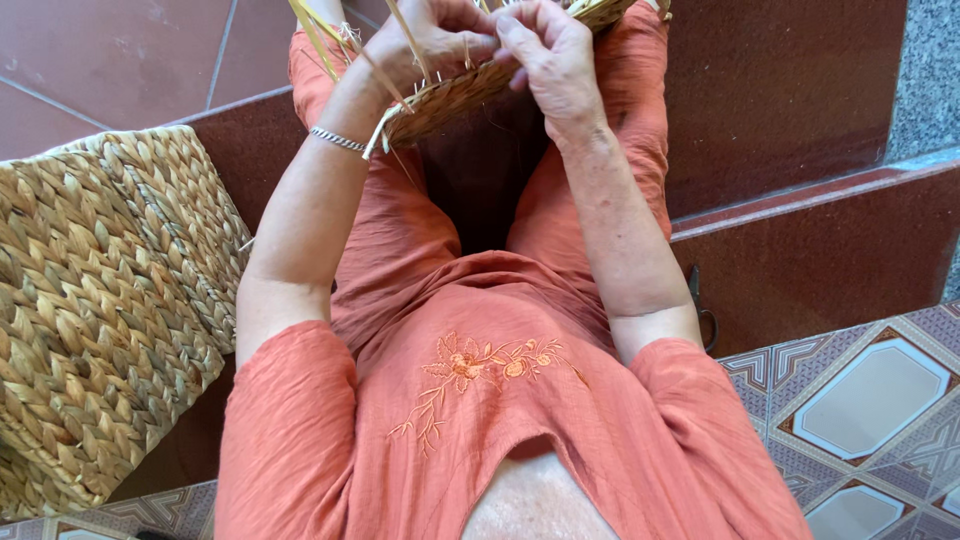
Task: The person weaves a basket by hand, interlacing thin strips of dried plant material through a vertical frame. They periodically use scissors to trim excess material and continue weaving around the basket's edge.
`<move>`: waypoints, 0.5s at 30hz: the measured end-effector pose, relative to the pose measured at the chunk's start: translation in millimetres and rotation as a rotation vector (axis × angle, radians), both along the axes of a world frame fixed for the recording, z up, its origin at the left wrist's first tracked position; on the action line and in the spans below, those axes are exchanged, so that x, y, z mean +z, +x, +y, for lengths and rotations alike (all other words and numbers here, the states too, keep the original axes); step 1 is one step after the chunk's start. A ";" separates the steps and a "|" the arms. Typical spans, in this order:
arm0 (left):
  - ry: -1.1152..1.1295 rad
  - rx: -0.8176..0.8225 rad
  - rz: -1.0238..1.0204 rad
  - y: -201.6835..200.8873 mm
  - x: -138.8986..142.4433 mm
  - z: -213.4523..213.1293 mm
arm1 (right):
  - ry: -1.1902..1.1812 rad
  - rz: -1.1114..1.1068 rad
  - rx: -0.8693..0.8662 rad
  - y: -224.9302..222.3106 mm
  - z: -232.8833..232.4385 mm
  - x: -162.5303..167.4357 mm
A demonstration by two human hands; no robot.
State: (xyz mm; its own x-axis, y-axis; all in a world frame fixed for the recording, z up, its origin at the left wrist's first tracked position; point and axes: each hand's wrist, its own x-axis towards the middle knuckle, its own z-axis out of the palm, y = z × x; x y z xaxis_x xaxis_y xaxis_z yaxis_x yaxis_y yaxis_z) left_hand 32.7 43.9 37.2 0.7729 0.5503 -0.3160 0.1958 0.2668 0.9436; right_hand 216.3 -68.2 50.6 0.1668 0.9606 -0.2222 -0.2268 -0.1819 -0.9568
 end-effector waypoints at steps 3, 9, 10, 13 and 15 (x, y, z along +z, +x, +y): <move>0.002 -0.055 0.024 12.9 -5.9 4.7 | 0.045 -0.039 -0.005 -4.9 2.3 -7.7; 0.205 -0.075 0.000 20.1 -8.4 1.0 | 0.100 0.026 -0.045 -2.6 4.5 -16.5; 0.223 -0.052 0.033 21.3 -8.8 -1.1 | 0.121 0.033 -0.046 -2.3 5.2 -17.5; 0.255 0.027 0.070 24.0 -11.2 -7.4 | 0.149 0.055 -0.040 1.1 7.8 -17.3; 0.244 0.090 0.014 23.6 -13.6 -10.6 | 0.123 0.076 -0.024 5.8 7.5 -13.9</move>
State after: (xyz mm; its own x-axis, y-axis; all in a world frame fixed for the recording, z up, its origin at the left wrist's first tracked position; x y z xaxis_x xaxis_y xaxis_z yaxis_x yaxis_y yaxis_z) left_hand 56.3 33.3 23.6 0.7140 0.6777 -0.1756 0.1947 0.0487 0.9797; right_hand 222.1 -60.7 36.6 0.1769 0.9774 -0.1161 -0.3020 -0.0584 -0.9515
